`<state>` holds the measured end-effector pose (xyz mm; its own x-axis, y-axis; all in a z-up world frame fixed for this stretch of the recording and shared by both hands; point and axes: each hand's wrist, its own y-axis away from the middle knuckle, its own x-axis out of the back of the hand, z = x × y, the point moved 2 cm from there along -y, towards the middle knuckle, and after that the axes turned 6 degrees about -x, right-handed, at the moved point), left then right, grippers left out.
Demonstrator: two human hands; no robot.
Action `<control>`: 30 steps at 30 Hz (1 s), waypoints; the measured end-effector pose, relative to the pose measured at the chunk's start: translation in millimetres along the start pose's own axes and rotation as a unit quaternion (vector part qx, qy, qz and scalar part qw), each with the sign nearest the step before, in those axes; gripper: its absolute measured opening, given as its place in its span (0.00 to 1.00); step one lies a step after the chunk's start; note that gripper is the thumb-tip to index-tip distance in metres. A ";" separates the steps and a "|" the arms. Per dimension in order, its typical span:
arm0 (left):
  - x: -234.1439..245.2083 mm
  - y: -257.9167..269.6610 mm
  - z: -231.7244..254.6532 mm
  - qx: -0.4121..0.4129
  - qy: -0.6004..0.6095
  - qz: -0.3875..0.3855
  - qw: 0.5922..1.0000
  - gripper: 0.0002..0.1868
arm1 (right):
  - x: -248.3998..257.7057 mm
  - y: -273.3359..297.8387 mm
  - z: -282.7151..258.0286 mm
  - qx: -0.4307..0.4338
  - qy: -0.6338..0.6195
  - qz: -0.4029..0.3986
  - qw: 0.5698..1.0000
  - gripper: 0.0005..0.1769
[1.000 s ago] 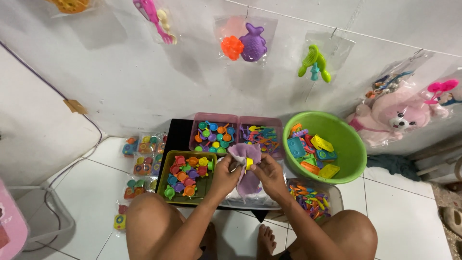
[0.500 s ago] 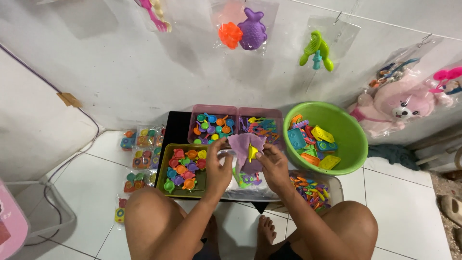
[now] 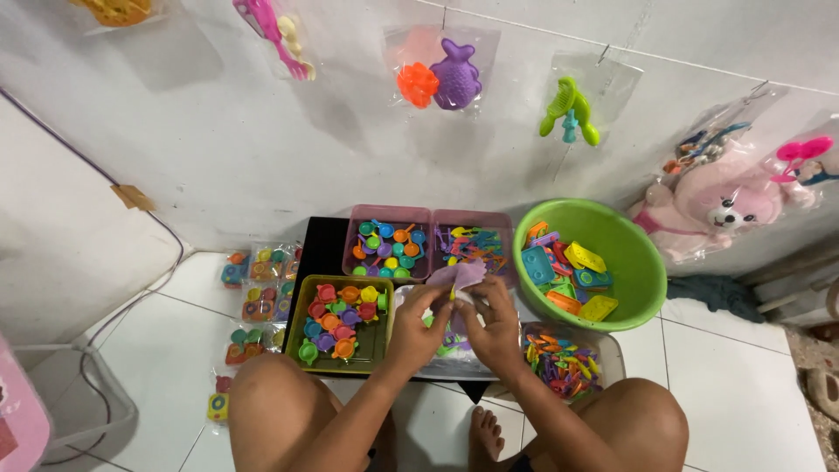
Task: Cleaning small plastic toys with a purple cloth and sorting them into different containers.
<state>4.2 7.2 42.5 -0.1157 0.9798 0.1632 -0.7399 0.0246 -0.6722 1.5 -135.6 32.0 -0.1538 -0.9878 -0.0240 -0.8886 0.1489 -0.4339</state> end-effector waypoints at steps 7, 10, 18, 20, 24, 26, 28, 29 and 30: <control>-9.4 20.7 -33.8 0.123 0.102 -0.009 0.987 0.11 | 6.1 -5.0 -2.8 0.012 0.019 -0.060 0.998 0.15; -4.1 13.4 -24.9 0.144 0.086 -0.025 0.986 0.09 | 7.0 -7.8 8.2 0.003 -0.010 -0.030 0.999 0.07; 2.8 9.5 -25.5 0.130 0.090 -0.068 0.985 0.08 | 23.1 -19.2 19.4 -0.103 -0.010 -0.159 0.982 0.14; -4.0 18.9 -37.9 0.170 0.132 -0.050 0.975 0.08 | 24.6 -22.9 11.1 -0.105 0.005 -0.174 0.979 0.13; -4.5 22.4 -40.6 0.293 0.217 -0.006 0.931 0.11 | 27.5 -19.7 33.4 -0.135 -0.011 -0.170 0.976 0.14; -5.3 15.2 -34.4 0.324 0.253 0.031 0.911 0.10 | 23.9 -14.9 30.8 -0.137 -0.008 -0.177 0.975 0.12; -6.0 12.6 -29.3 0.355 0.288 0.069 0.887 0.13 | 19.1 -10.1 22.3 -0.141 -0.006 -0.184 0.973 0.12; -6.5 13.8 -28.4 0.400 0.287 0.080 0.867 0.10 | 16.5 -8.8 14.8 -0.132 -0.002 -0.171 0.976 0.09; -6.7 16.9 -27.1 0.445 0.286 0.092 0.843 0.06 | 13.8 -5.8 7.5 -0.125 0.001 -0.159 0.979 0.07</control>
<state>10.4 6.5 10.5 -0.1333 0.8925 -0.4308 -0.9781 -0.0482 0.2027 7.8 -150.4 27.4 0.1467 -0.9861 0.0786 -0.9699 -0.1590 -0.1843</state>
